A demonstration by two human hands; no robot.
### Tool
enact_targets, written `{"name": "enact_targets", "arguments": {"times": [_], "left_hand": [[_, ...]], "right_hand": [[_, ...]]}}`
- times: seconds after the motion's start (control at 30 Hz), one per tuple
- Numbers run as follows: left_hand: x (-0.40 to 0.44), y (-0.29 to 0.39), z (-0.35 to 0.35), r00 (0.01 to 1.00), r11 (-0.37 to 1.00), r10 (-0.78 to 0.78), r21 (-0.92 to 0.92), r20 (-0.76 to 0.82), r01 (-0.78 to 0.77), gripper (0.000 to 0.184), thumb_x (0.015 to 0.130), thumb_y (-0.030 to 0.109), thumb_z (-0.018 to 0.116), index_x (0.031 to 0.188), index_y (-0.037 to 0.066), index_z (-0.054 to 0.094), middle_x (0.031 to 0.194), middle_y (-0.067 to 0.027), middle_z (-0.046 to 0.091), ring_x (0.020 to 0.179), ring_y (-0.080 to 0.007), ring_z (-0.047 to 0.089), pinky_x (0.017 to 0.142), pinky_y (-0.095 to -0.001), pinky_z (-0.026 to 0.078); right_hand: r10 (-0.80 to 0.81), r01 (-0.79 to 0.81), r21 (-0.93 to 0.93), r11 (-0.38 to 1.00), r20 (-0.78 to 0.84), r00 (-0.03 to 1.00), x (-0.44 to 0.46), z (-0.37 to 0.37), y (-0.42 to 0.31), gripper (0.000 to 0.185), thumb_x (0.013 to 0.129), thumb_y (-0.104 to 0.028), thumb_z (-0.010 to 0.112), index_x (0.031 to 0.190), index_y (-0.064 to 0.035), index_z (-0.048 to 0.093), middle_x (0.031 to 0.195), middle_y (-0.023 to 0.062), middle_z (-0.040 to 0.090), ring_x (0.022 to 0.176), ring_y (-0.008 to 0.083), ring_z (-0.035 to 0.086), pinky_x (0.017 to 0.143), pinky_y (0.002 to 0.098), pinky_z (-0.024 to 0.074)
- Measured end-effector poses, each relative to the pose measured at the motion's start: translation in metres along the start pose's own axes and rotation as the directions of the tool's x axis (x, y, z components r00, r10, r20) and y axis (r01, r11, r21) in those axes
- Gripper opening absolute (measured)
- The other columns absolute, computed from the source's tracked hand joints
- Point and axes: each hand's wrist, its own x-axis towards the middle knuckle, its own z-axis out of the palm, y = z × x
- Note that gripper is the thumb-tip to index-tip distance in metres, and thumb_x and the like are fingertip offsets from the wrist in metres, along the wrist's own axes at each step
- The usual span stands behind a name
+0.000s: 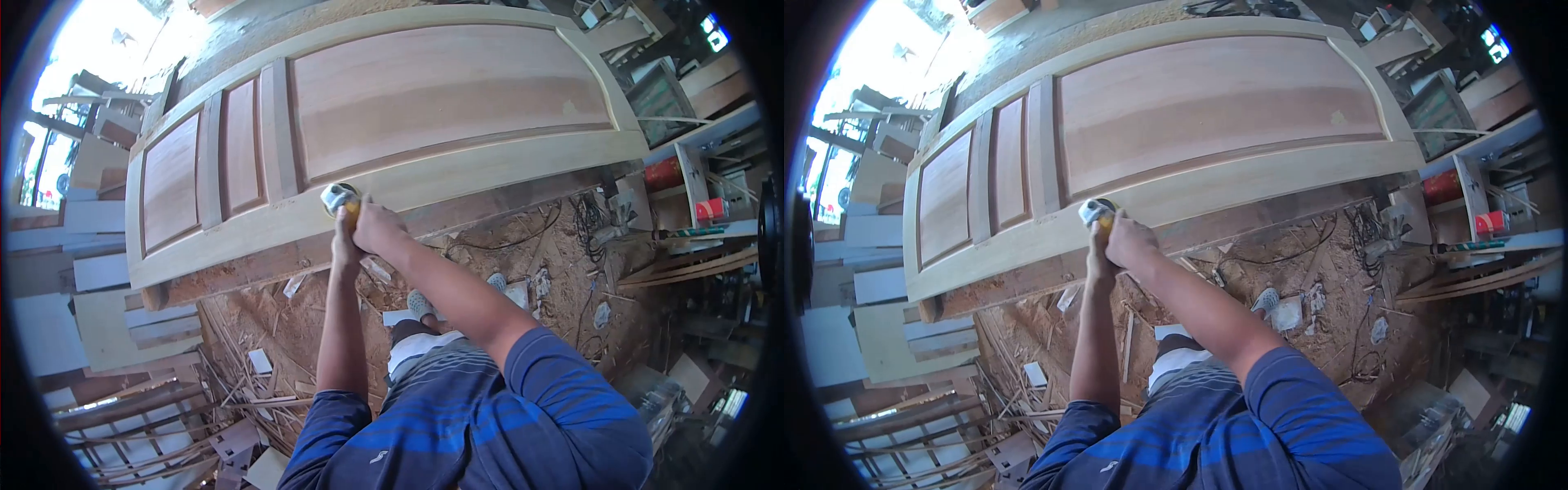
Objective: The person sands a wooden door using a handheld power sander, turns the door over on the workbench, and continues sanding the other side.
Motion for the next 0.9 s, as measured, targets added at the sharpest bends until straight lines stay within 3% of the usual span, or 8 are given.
{"name": "enact_targets", "arguments": {"times": [0.13, 0.2, 0.27, 0.3, 0.4, 0.43, 0.53, 0.9], "left_hand": [[0.016, -0.03, 0.069, 0.998, 0.897, 0.021, 0.443, -0.065, 0.01, 0.078, 0.108, 0.07, 0.052, 0.131, -0.002, 0.074, 0.123, -0.0171, 0.076, 0.111, -0.0217, 0.072, 0.094, -0.0356, 0.057], [0.014, -0.025, 0.103, 0.998, 0.689, 0.031, 0.724, -0.046, 0.012, 0.069, 0.109, 0.062, 0.058, 0.119, -0.004, 0.077, 0.113, -0.0212, 0.079, 0.106, -0.0262, 0.075, 0.09, -0.0375, 0.057], [0.013, -0.031, 0.14, 0.956, 0.372, 0.291, 0.925, -0.032, -0.082, 0.06, 0.109, 0.053, 0.061, 0.116, -0.005, 0.076, 0.109, -0.0244, 0.079, 0.1, -0.0339, 0.077, 0.087, -0.0423, 0.058], [0.015, -0.036, 0.155, 0.953, 0.331, 0.301, 0.933, 0.034, -0.138, 0.056, 0.109, 0.046, 0.061, 0.131, -0.005, 0.07, 0.132, -0.0284, 0.073, 0.125, -0.0421, 0.069, 0.107, -0.0479, 0.053], [0.055, -0.089, 0.166, 0.678, -0.214, 0.54, 0.86, 0.499, -0.463, 0.059, 0.108, 0.041, 0.063, 0.148, -0.002, 0.058, 0.153, -0.0304, 0.059, 0.149, -0.0441, 0.051, 0.126, -0.053, 0.036], [0.058, -0.096, 0.173, 0.829, -0.113, 0.334, 0.892, 0.448, -0.437, 0.079, 0.108, 0.046, 0.061, 0.166, -0.002, 0.035, 0.176, -0.029, 0.028, 0.167, -0.0446, 0.016, 0.136, -0.0558, 0.008], [0.069, -0.119, 0.205, 0.821, -0.337, 0.32, 0.866, 0.473, -0.368, 0.091, 0.108, 0.055, 0.056, 0.17, -0.005, 0.025, 0.179, -0.0287, 0.02, 0.167, -0.0468, 0.011, 0.136, -0.0584, 0.005], [0.112, -0.143, 0.287, 0.873, -0.396, 0.33, 0.892, 0.359, -0.217, 0.102, 0.106, 0.072, 0.042, 0.174, 0.0, 0.017, 0.182, -0.0219, 0.012, 0.17, -0.0397, 0.002, 0.135, -0.0584, -0.004]], "right_hand": [[0.047, -0.037, 0.068, 0.997, -0.144, 0.988, -0.016, -0.043, 0.08, 0.07, 0.096, -0.039, 0.07, 0.145, 0.0069, 0.049, 0.126, 0.0347, 0.072, 0.12, 0.0475, 0.072, 0.106, 0.0542, 0.0571], [0.091, -0.069, 0.095, 0.993, -0.253, 0.963, -0.023, -0.059, 0.126, 0.077, 0.094, -0.045, 0.073, 0.144, 0.0089, 0.049, 0.122, 0.0351, 0.073, 0.118, 0.0482, 0.072, 0.104, 0.0542, 0.058], [0.119, -0.083, 0.11, 0.99, -0.377, 0.918, -0.029, -0.08, 0.168, 0.083, 0.092, -0.051, 0.076, 0.143, 0.0105, 0.05, 0.118, 0.0351, 0.074, 0.116, 0.0489, 0.073, 0.101, 0.0539, 0.0592], [0.153, -0.119, 0.112, 0.987, -0.383, 0.911, -0.033, -0.095, 0.186, 0.085, 0.091, -0.053, 0.077, 0.142, 0.0099, 0.052, 0.12, 0.0339, 0.074, 0.115, 0.0476, 0.073, 0.101, 0.0527, 0.0597], [0.228, -0.193, 0.125, 0.973, -0.393, 0.891, -0.046, -0.138, 0.242, 0.087, 0.088, -0.057, 0.079, 0.14, 0.0084, 0.055, 0.122, 0.0315, 0.075, 0.114, 0.0452, 0.075, 0.099, 0.0505, 0.0611], [0.244, -0.208, 0.133, 0.969, -0.399, 0.884, -0.051, -0.149, 0.26, 0.086, 0.088, -0.057, 0.078, 0.139, 0.0081, 0.056, 0.122, 0.0314, 0.075, 0.113, 0.0453, 0.075, 0.098, 0.0508, 0.0615], [0.292, -0.234, 0.182, 0.955, -0.44, 0.849, -0.058, -0.185, 0.314, 0.082, 0.089, -0.055, 0.078, 0.137, 0.0073, 0.056, 0.12, 0.0314, 0.075, 0.112, 0.0459, 0.075, 0.097, 0.0513, 0.062], [0.47, -0.34, 0.329, 0.881, -0.534, 0.703, -0.083, -0.305, 0.484, 0.079, 0.089, -0.053, 0.081, 0.133, 0.0067, 0.053, 0.12, 0.0349, 0.073, 0.112, 0.0485, 0.074, 0.098, 0.0537, 0.0616]]}}
